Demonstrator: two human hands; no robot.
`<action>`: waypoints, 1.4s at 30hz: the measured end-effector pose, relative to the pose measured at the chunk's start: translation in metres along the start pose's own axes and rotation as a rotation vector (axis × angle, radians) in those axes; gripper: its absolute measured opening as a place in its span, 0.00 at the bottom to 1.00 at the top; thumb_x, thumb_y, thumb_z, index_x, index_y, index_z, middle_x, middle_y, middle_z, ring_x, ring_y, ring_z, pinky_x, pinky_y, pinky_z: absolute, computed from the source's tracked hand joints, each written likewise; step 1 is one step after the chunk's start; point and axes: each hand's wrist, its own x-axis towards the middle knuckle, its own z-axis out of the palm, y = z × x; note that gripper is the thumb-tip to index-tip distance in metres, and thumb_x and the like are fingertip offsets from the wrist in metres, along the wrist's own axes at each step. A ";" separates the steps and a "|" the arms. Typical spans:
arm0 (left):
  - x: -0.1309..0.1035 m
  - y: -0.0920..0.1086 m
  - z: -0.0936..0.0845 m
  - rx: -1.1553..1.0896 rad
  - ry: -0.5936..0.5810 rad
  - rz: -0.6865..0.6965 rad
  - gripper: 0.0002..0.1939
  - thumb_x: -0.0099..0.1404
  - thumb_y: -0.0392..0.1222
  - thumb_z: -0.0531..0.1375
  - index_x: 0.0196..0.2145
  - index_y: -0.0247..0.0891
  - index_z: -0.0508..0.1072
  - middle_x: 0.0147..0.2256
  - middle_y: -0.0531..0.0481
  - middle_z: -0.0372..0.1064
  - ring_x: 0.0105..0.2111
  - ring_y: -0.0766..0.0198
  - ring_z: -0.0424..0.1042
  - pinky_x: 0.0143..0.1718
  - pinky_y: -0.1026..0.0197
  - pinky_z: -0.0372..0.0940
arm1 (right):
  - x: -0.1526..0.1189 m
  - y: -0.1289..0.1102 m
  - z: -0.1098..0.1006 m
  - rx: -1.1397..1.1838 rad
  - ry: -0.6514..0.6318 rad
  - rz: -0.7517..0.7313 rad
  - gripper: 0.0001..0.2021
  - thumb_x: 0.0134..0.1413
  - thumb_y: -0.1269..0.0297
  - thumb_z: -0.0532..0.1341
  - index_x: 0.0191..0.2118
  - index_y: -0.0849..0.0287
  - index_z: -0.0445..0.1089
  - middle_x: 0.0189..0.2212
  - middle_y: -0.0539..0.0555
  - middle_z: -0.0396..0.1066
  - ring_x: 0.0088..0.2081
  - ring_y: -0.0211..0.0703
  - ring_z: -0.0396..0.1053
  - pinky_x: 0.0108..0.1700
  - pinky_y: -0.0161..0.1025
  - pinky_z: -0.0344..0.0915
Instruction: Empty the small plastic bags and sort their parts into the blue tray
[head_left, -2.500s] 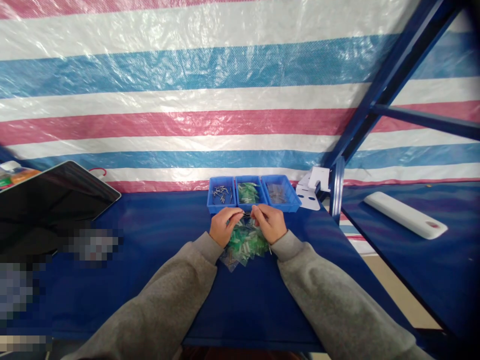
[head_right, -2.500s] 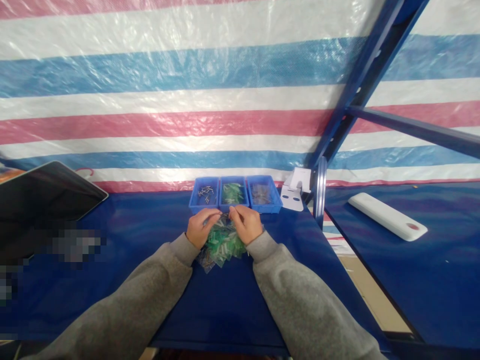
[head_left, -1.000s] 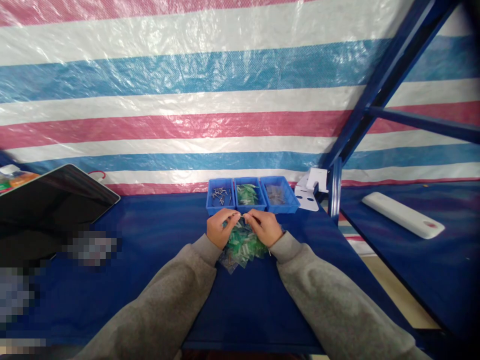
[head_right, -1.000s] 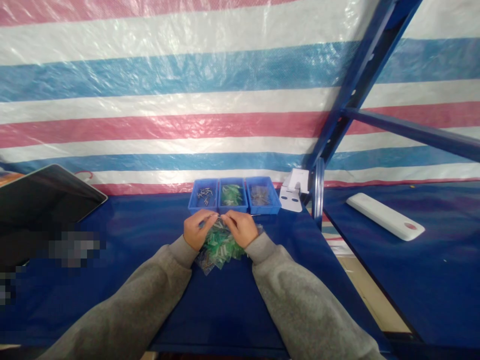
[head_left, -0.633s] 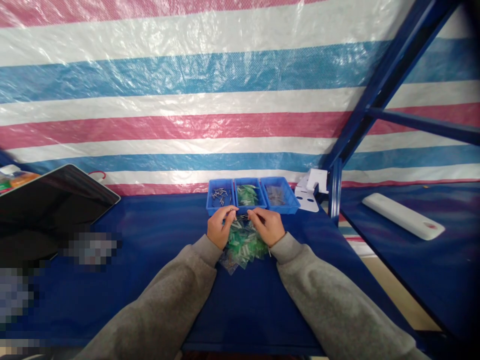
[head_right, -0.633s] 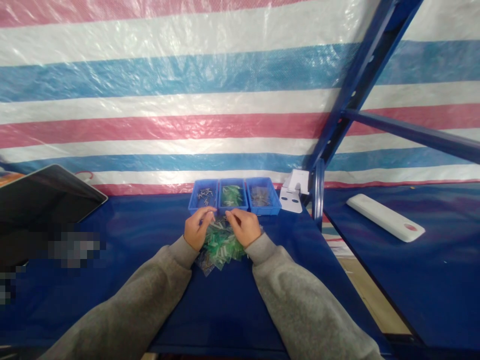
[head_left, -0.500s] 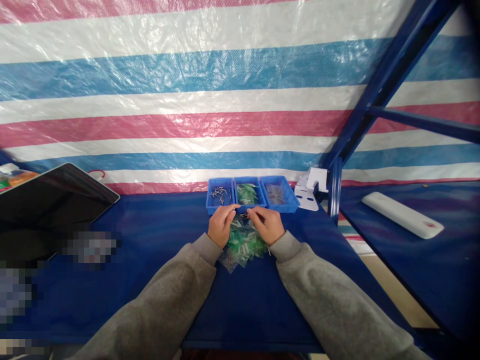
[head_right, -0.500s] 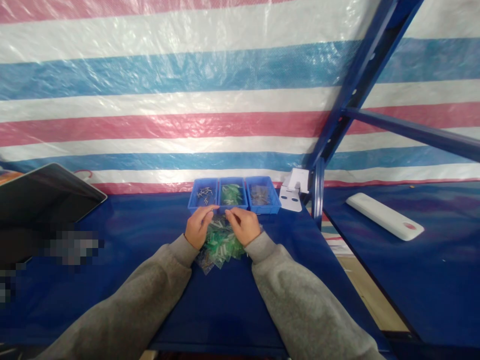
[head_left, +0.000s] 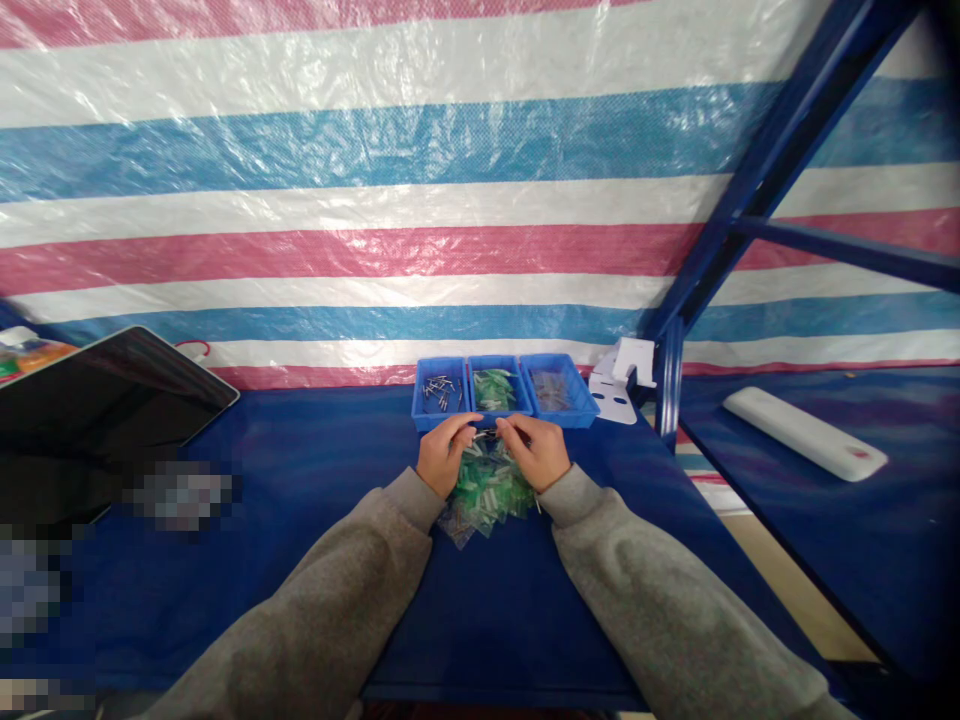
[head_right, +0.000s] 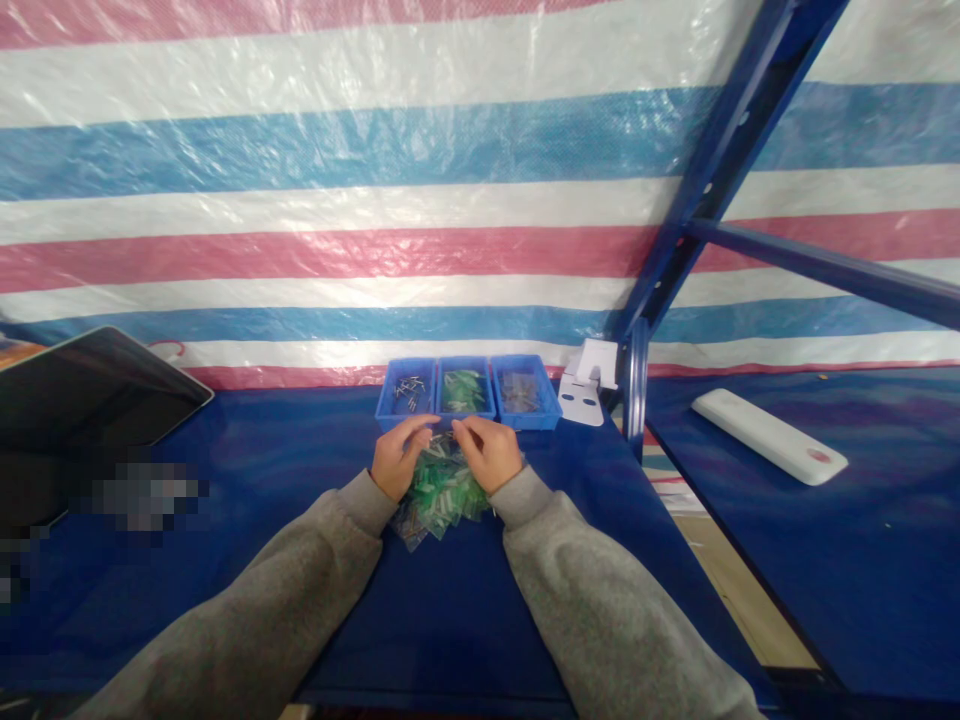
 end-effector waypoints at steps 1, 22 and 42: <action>0.000 0.000 0.000 -0.016 0.034 -0.034 0.12 0.65 0.44 0.51 0.42 0.37 0.69 0.29 0.50 0.70 0.28 0.66 0.69 0.35 0.63 0.64 | 0.000 0.000 0.000 0.001 0.001 0.004 0.16 0.59 0.58 0.51 0.25 0.59 0.68 0.17 0.49 0.64 0.21 0.36 0.61 0.27 0.34 0.57; 0.000 0.004 0.001 -0.084 0.042 -0.045 0.13 0.61 0.48 0.55 0.28 0.36 0.73 0.22 0.52 0.70 0.19 0.70 0.66 0.25 0.67 0.63 | -0.001 -0.003 0.000 0.055 -0.125 0.003 0.20 0.61 0.56 0.46 0.24 0.58 0.65 0.17 0.49 0.63 0.22 0.36 0.62 0.28 0.33 0.58; 0.053 0.008 -0.046 0.356 0.416 0.124 0.06 0.62 0.38 0.54 0.33 0.37 0.70 0.35 0.46 0.67 0.39 0.59 0.65 0.43 0.57 0.60 | -0.001 0.006 0.002 0.022 -0.062 -0.016 0.11 0.57 0.61 0.53 0.33 0.58 0.69 0.26 0.51 0.70 0.25 0.38 0.65 0.30 0.35 0.60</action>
